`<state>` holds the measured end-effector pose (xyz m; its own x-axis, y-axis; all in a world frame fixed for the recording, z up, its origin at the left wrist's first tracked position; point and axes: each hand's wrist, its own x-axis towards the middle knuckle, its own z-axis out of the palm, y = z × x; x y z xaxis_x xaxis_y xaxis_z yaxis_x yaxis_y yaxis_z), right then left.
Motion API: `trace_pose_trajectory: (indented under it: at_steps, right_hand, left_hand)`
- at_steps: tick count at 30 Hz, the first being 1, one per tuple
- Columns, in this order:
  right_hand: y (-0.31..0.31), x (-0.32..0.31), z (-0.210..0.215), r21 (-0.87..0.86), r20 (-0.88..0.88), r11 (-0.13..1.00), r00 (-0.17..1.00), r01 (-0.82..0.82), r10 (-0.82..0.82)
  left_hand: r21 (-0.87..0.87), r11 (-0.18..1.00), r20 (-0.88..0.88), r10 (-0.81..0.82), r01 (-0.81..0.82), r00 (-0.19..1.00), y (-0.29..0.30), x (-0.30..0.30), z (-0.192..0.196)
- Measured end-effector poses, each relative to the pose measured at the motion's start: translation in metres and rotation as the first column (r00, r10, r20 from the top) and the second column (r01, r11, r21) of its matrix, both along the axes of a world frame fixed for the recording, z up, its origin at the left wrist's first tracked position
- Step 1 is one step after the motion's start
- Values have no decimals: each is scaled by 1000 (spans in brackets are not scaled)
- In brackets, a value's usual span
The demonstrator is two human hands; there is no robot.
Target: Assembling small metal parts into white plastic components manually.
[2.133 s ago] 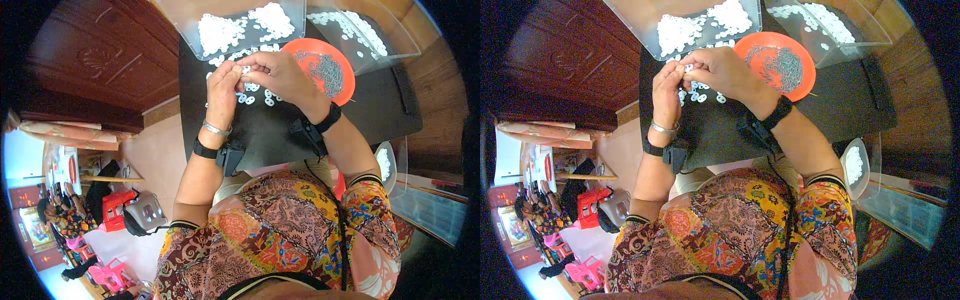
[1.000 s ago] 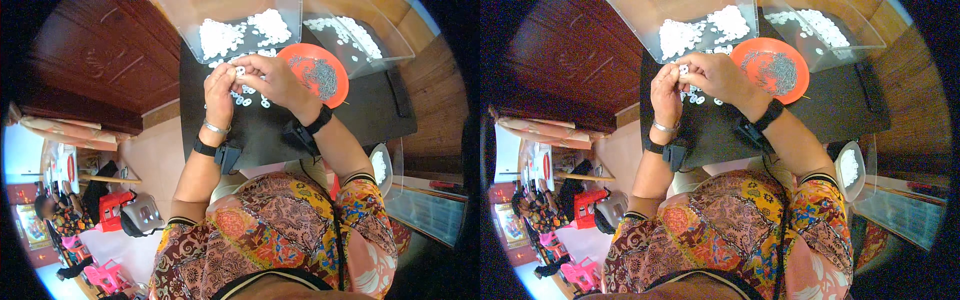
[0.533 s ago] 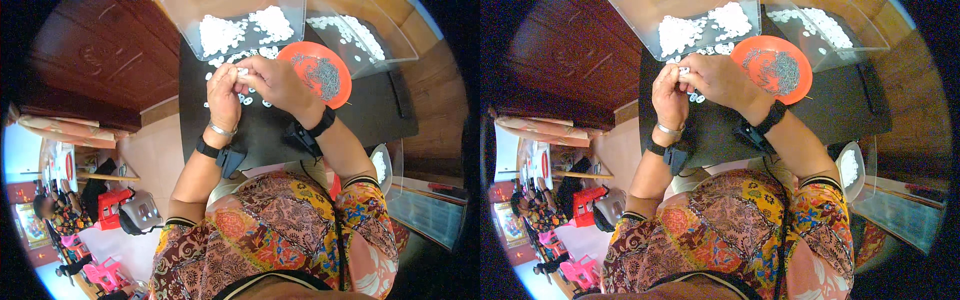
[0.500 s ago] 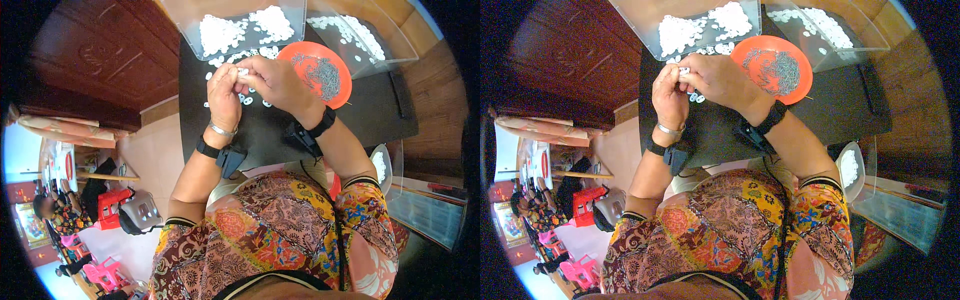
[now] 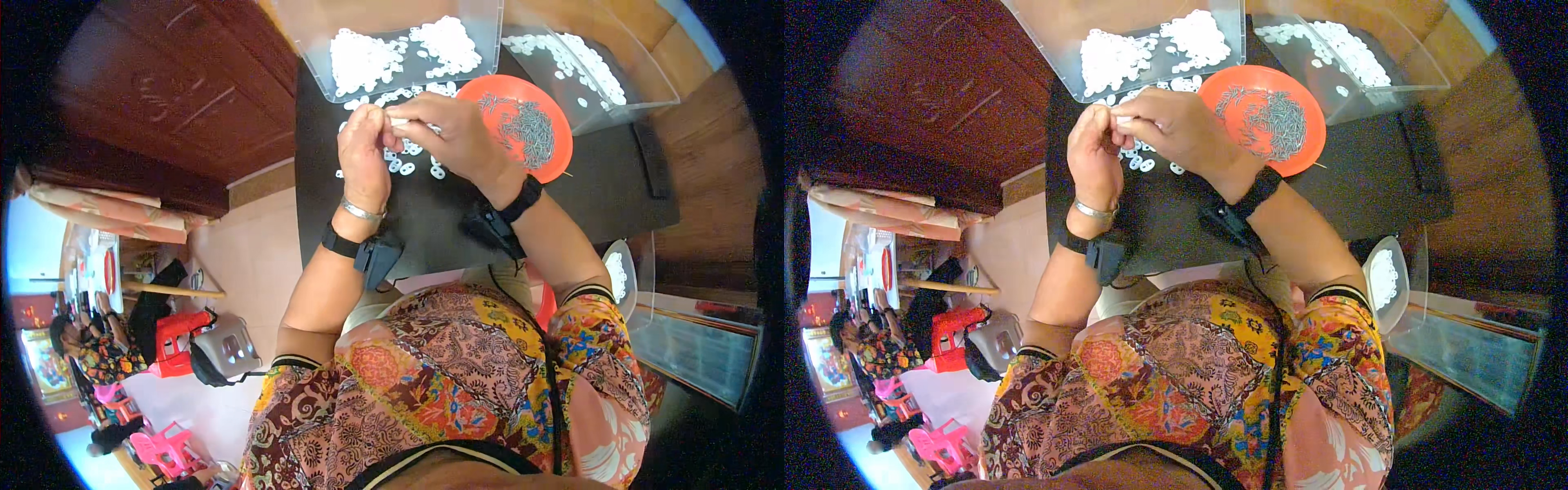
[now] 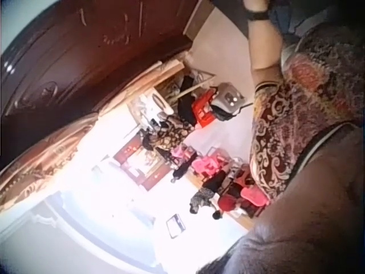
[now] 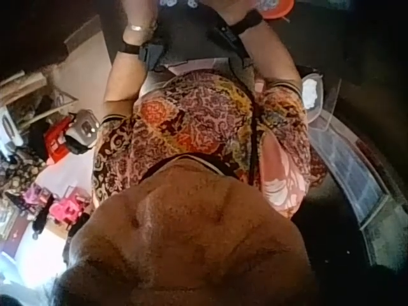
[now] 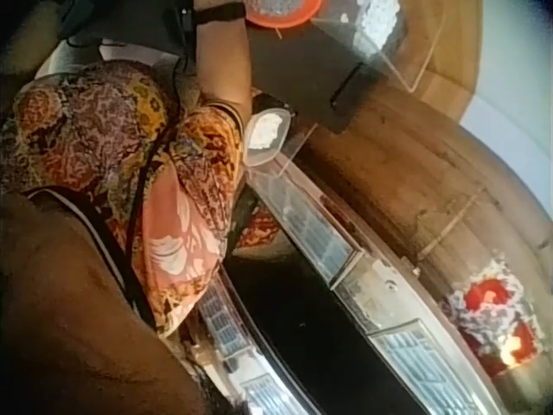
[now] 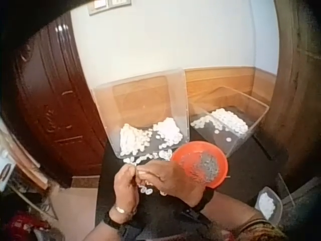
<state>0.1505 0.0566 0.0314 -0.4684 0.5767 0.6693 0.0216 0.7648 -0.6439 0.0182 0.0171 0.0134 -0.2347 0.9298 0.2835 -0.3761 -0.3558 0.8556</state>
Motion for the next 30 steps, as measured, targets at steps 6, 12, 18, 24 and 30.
trace_pose_trajectory:
  at_steps: [6, 12, 18, 24, 30]
  right_hand:
    - [6, 5, -4, -67, -30, 998, 1000, 7, -9]
    - [6, 5, -7, -60, -89, 998, 996, -18, 12]
    - [5, 4, -3, -124, -84, 990, 995, -66, 56]
    - [9, 5, -7, -67, -65, 995, 995, -74, 70]
    - [2, 4, 0, 111, -3, 985, 992, 129, -129]
  left_hand:
    - [37, 999, -126, 3, 2, 992, 0, -4, -2]
    - [9, 1000, -97, 13, -12, 995, 0, -2, 2]
    - [-76, 997, -102, -6, -2, 995, -2, -3, 3]
    - [-42, 999, -77, -18, 14, 997, -1, -1, 0]
    - [-5, 999, -186, 51, -53, 981, -3, 0, 4]
